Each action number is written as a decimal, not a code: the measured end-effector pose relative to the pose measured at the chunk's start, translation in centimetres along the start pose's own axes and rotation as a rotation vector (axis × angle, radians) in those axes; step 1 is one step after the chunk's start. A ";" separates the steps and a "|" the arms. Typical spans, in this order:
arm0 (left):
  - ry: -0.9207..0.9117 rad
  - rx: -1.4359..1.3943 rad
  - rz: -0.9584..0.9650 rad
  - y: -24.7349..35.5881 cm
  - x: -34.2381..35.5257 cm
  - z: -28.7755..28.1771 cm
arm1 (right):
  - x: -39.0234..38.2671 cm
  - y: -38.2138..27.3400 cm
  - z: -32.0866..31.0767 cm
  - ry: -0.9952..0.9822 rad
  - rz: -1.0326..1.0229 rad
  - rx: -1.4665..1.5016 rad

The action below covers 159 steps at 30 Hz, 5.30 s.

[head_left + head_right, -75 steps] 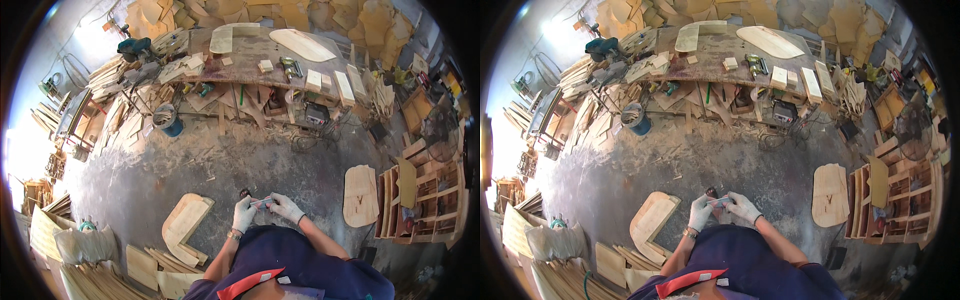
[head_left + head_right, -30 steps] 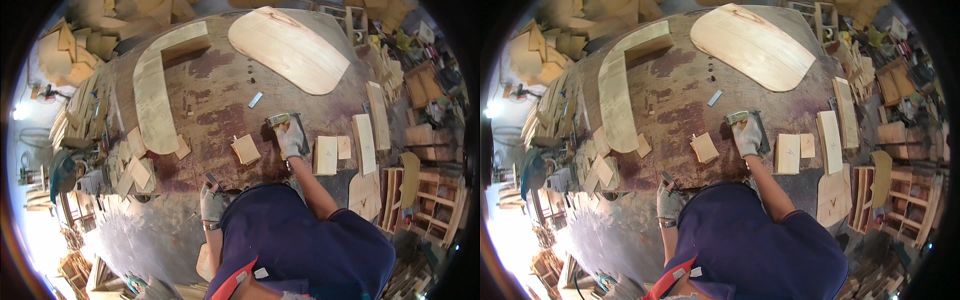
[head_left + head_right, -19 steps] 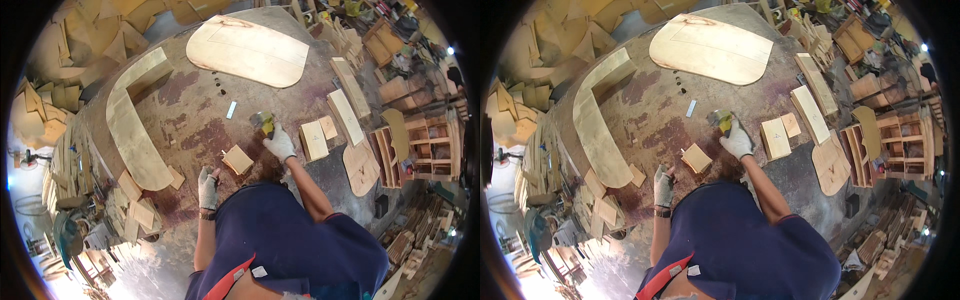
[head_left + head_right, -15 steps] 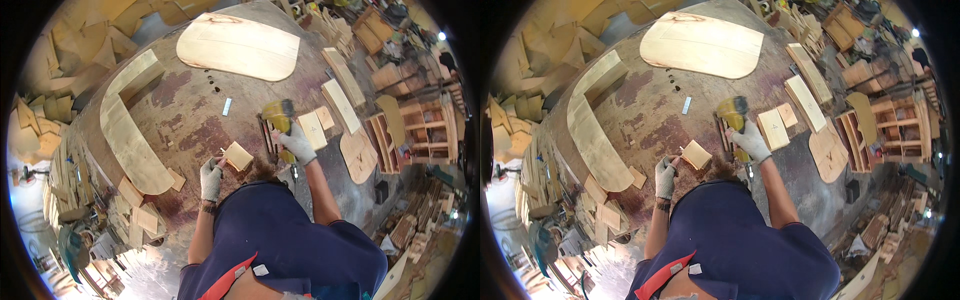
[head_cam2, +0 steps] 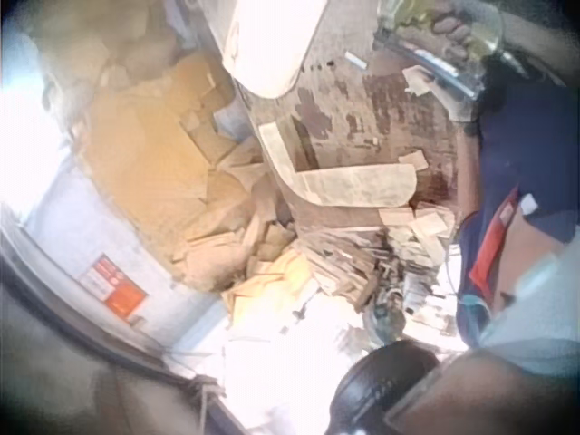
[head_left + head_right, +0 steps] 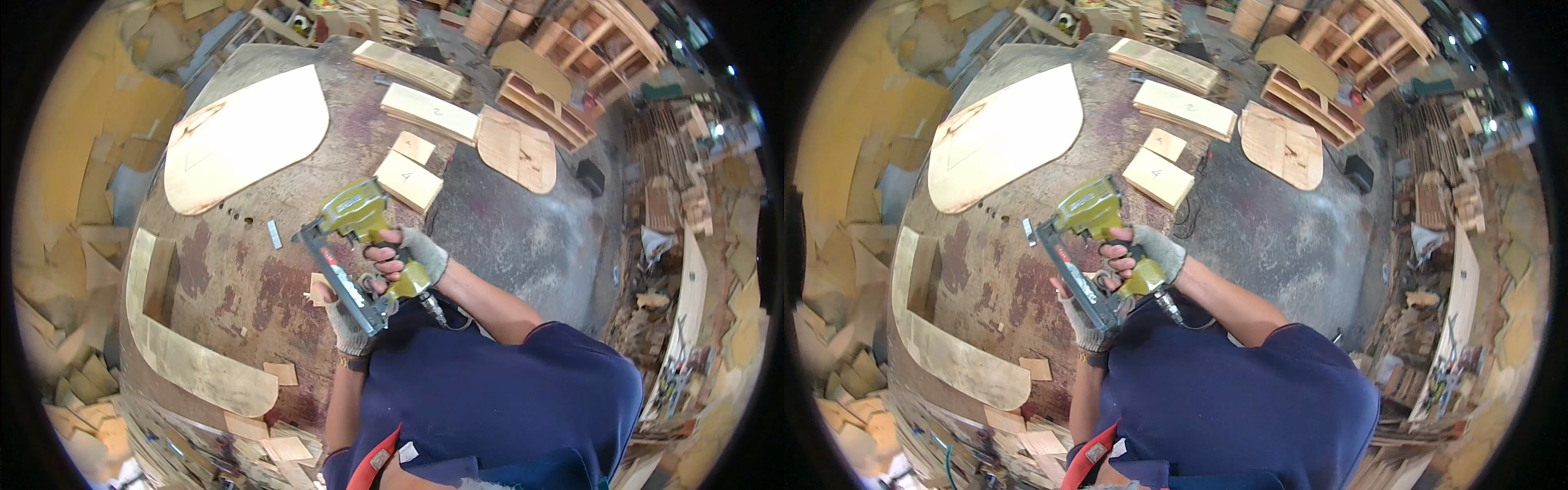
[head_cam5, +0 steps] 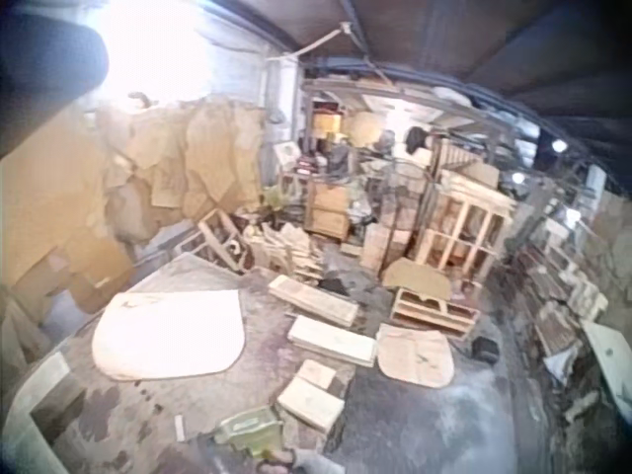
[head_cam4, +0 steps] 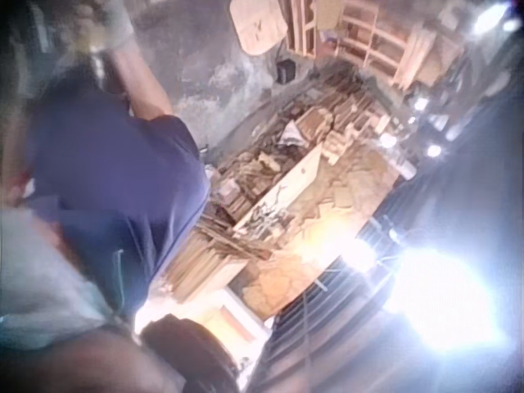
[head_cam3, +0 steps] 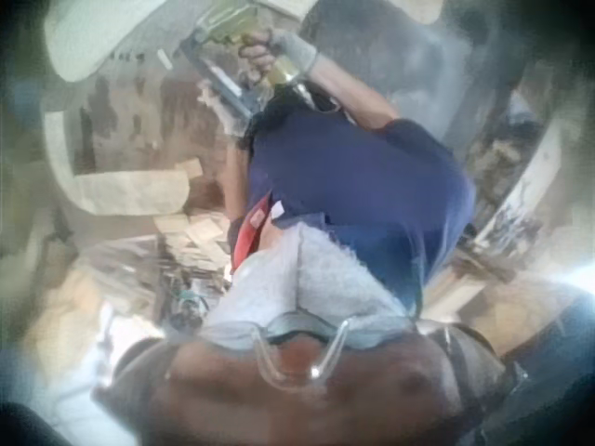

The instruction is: The person marks small wooden pieces with a pen, then uses a miter saw to cut them into smaller segments. They repeatedly position the wood, lower the saw blade, and remove the cut pieces, stacking them on the workbench.

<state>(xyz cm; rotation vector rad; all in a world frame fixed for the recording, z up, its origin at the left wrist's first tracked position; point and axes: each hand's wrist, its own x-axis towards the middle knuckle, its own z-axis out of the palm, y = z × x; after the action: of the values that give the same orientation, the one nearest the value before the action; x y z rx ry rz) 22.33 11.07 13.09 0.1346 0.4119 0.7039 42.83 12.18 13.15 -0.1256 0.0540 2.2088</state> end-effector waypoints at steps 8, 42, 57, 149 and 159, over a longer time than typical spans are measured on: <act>0.217 0.165 0.179 -0.3 0.3 1.3 | 1.7 0.9 -5.0 0.029 0.037 0.338; 0.665 1.061 0.946 9.4 -3.0 14.4 | 9.1 -6.0 4.7 -0.491 -0.024 -0.362; 0.680 1.685 1.021 8.6 -0.9 14.0 | 8.4 -4.5 0.4 -0.299 0.013 -0.046; 1.234 0.656 1.099 0.4 -4.5 -3.6 | 2.8 4.1 7.4 -0.016 0.581 -1.919; 1.226 0.572 1.171 -0.6 -8.4 -2.8 | 8.7 4.1 -1.8 0.416 0.610 -1.034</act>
<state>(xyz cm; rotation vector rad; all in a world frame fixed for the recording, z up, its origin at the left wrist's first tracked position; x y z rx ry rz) 15.81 5.12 13.09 0.5076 1.7915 1.7911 34.55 16.53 10.35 -1.2705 -0.9340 2.5360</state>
